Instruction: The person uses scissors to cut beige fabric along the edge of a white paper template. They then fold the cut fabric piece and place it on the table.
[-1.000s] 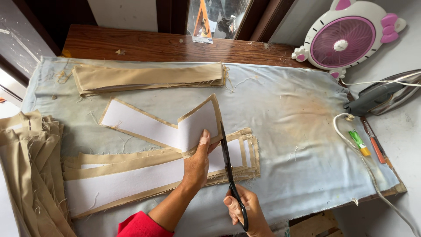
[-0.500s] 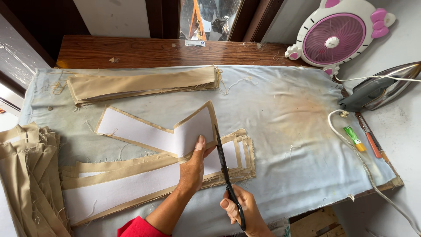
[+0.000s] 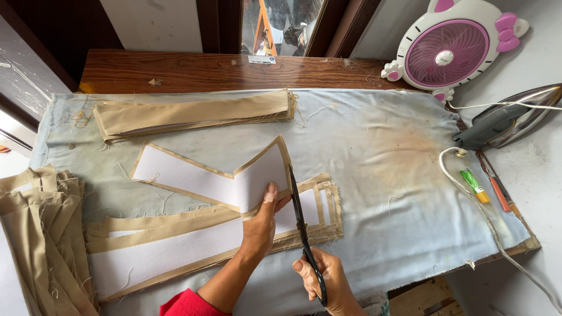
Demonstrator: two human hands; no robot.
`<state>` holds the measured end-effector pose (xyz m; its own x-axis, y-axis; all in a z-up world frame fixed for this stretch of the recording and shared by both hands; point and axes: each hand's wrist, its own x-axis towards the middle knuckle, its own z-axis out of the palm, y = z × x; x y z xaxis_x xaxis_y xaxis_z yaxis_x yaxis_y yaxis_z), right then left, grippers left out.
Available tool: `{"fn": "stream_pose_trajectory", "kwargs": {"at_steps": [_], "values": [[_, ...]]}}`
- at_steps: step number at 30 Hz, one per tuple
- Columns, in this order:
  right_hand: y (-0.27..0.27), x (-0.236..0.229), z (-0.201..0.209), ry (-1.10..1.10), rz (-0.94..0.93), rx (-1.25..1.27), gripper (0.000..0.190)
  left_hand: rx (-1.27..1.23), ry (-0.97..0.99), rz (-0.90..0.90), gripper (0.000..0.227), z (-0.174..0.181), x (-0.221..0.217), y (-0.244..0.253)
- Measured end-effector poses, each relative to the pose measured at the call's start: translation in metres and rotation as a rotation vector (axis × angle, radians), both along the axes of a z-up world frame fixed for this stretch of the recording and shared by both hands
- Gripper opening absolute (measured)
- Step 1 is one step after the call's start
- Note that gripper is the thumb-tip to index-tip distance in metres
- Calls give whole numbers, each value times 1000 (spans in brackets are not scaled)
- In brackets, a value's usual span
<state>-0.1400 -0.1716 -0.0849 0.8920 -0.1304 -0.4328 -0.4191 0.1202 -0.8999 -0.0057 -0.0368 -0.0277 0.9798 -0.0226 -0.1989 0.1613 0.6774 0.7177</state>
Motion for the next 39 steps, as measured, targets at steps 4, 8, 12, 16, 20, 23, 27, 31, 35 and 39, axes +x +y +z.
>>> {"fn": "stream_pose_trajectory", "kwargs": {"at_steps": [4,8,12,16,20,23,27,31,35,39], "values": [[3,8,15,-45,60,-34,32,-1,-20,11,65,-2,-1,0],[4,15,28,-175,104,42,42,38,-14,-36,67,-6,-2,-2],[3,16,24,-168,73,44,34,41,-14,-32,63,-11,-2,-3],[3,13,17,-170,45,24,37,33,-10,-49,63,-8,-2,-2],[0,11,9,-129,-6,67,37,40,22,-56,61,-6,-1,-2],[2,13,14,-123,12,72,34,35,19,-45,62,-7,-2,-2],[2,20,22,-197,41,129,34,69,-39,-101,66,-9,-4,-2],[-2,23,25,-205,56,72,38,93,-39,-133,61,-2,-4,-1],[-1,21,26,-171,29,49,32,80,-53,-127,65,-7,-4,-1],[-1,17,20,-138,-22,40,32,94,-27,-131,65,-2,-4,0]]}}
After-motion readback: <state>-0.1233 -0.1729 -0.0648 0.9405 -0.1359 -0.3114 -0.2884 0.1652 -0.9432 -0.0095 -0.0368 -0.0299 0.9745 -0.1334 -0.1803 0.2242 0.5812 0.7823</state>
